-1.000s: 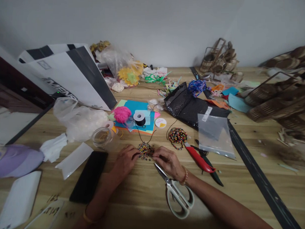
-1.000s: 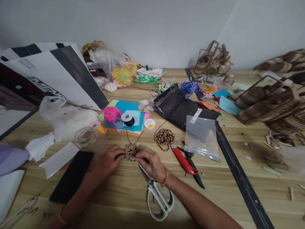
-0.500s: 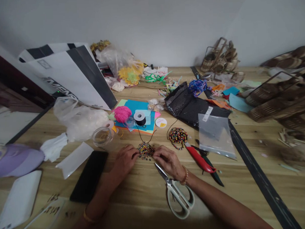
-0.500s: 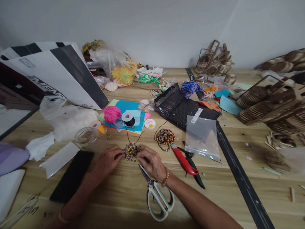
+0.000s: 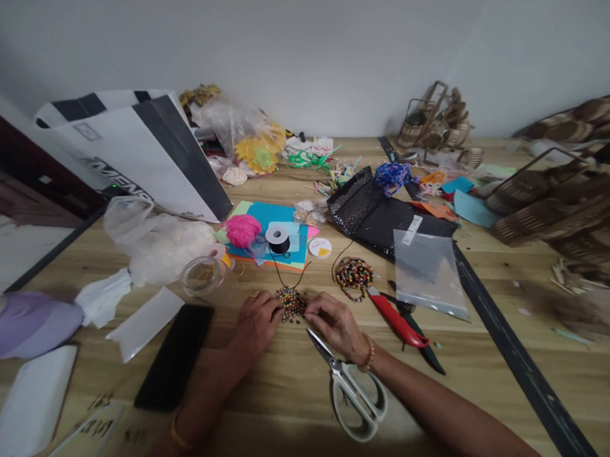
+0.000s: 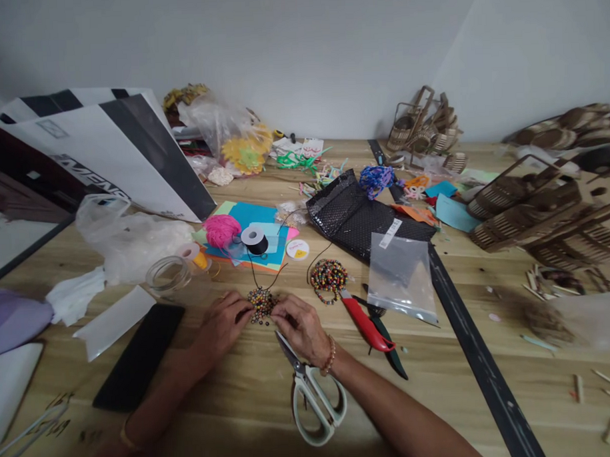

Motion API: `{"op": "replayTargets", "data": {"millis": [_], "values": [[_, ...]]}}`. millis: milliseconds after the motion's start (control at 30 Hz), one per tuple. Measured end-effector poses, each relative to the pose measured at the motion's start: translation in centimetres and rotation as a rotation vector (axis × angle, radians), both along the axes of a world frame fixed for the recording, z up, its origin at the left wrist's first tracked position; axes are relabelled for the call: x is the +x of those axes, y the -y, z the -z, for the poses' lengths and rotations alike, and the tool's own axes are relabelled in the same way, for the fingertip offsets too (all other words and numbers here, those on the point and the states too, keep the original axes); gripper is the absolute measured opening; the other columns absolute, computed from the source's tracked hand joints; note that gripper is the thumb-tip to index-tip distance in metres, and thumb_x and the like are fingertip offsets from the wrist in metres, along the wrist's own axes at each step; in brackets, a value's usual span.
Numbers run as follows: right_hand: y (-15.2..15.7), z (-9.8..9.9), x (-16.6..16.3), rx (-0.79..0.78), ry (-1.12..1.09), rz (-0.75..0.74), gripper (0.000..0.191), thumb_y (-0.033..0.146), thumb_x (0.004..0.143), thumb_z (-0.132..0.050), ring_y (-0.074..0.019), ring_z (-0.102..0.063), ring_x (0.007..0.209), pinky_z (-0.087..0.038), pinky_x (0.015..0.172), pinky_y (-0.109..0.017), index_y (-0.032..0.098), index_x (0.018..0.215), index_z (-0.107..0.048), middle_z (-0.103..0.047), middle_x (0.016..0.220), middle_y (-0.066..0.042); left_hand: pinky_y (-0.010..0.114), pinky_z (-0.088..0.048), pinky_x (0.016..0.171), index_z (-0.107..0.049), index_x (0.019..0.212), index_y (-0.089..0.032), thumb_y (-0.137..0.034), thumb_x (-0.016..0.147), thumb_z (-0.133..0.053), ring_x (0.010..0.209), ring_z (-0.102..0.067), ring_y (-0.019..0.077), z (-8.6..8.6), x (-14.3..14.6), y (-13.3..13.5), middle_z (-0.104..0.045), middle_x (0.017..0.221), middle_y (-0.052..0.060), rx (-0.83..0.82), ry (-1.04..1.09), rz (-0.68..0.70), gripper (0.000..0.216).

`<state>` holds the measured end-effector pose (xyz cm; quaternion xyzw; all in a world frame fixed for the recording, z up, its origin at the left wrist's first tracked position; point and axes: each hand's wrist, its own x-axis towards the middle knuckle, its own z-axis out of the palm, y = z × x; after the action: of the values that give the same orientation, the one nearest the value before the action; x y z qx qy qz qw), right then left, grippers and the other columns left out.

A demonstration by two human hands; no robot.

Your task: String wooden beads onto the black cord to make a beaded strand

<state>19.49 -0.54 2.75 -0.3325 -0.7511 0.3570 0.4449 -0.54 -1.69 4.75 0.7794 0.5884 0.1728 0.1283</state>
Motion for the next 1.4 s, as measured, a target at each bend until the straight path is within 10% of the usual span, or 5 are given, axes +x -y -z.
{"op": "replayTargets", "data": {"millis": [367, 800, 1400], "values": [[0.0, -0.1, 0.0, 0.001, -0.021, -0.001, 0.017, 0.028, 0.091, -0.055, -0.0154, -0.058, 0.069, -0.047, 0.064, -0.026, 0.017, 0.079, -0.062, -0.061, 0.074, -0.005, 0.032, -0.047, 0.076, -0.068, 0.075, -0.020, -0.017, 0.081, -0.058, 0.078, -0.060, 0.0188, 0.3, 0.1, 0.1, -0.068, 0.078, 0.004, 0.055, 0.179, -0.050, 0.012], [0.4, -0.6, 0.1, 0.133, 0.000, 0.040, 0.015, 0.023, 0.092, -0.050, -0.0166, -0.056, 0.071, -0.046, 0.064, -0.028, 0.019, 0.081, -0.058, -0.059, 0.074, -0.005, 0.029, -0.052, 0.069, -0.070, 0.069, -0.016, -0.027, 0.059, -0.075, 0.066, -0.068, 0.0175, -0.4, 2.1, 0.9, -0.075, 0.069, 0.003, -0.502, 1.080, -0.270, 0.015], [0.5, -0.5, 0.1, 0.353, 0.061, 0.035, 0.010, 0.020, 0.092, -0.049, -0.0173, -0.056, 0.075, -0.047, 0.069, -0.030, 0.018, 0.087, -0.058, -0.062, 0.078, -0.006, 0.024, -0.051, 0.070, -0.075, 0.063, -0.019, -0.019, 0.058, -0.076, 0.069, -0.066, 0.0161, 0.1, 1.8, 1.0, -0.074, 0.069, 0.002, -0.430, 1.153, -0.225, 0.005]]}}
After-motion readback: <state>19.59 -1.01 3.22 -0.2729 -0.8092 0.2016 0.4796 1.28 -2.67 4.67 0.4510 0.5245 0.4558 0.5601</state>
